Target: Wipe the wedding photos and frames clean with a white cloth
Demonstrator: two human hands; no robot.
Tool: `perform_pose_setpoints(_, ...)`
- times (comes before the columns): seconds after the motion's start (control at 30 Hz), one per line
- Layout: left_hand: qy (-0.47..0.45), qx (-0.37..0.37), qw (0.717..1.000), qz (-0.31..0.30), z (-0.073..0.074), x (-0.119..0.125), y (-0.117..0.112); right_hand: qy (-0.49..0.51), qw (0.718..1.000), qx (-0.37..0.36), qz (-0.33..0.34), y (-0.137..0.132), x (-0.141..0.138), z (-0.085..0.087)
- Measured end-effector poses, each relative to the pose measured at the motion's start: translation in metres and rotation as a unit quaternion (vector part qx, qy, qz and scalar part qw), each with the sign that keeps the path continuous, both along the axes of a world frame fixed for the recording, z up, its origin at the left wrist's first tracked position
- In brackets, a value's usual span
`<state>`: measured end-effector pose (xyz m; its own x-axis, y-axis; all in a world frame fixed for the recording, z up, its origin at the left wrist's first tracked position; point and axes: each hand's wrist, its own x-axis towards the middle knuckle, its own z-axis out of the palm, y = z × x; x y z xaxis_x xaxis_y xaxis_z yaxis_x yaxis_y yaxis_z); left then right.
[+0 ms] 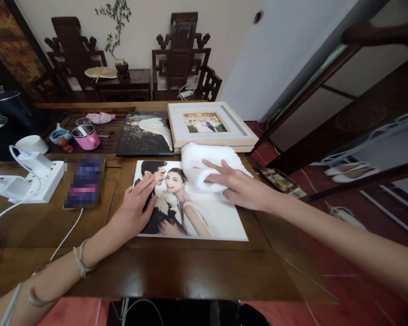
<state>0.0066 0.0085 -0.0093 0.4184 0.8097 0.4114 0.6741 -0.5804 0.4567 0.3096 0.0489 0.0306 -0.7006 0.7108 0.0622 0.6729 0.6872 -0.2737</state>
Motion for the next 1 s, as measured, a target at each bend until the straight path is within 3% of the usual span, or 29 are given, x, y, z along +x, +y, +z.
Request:
perform_pose_setpoints(0.3, 0.013, -0.016, 1.0, 0.006, 0.003, 0.001, -0.002, 0.0, 0.998, -0.035, 0.046, -0.123, -0.032, 0.014)
perform_pose_setpoints(0.4, 0.011, -0.02, 1.0, 0.009, 0.004, 0.002, -0.002, -0.014, 0.996, -0.056, 0.069, -0.14, -0.044, 0.021)
perform_pose_setpoints(0.53, 0.012, -0.026, 1.0, 0.001, 0.003, 0.001, -0.002, -0.03, 0.995, -0.057, 0.073, -0.116, -0.049, 0.022)
perform_pose_setpoints(0.83, 0.009, -0.021, 1.0, -0.001, 0.002, 0.0, -0.001, -0.053, 0.999, 0.005, 0.008, -0.005, -0.057, 0.014)
perform_pose_setpoints(0.93, 0.007, -0.024, 1.0, 0.001, 0.003, 0.0, -0.001, -0.063, 0.998, 0.03, 0.007, -0.001, -0.061, 0.013)
perform_pose_setpoints(1.0, 0.005, -0.028, 1.0, 0.004, 0.003, 0.0, -0.001, -0.066, 0.997, 0.032, 0.015, -0.015, -0.063, 0.012)
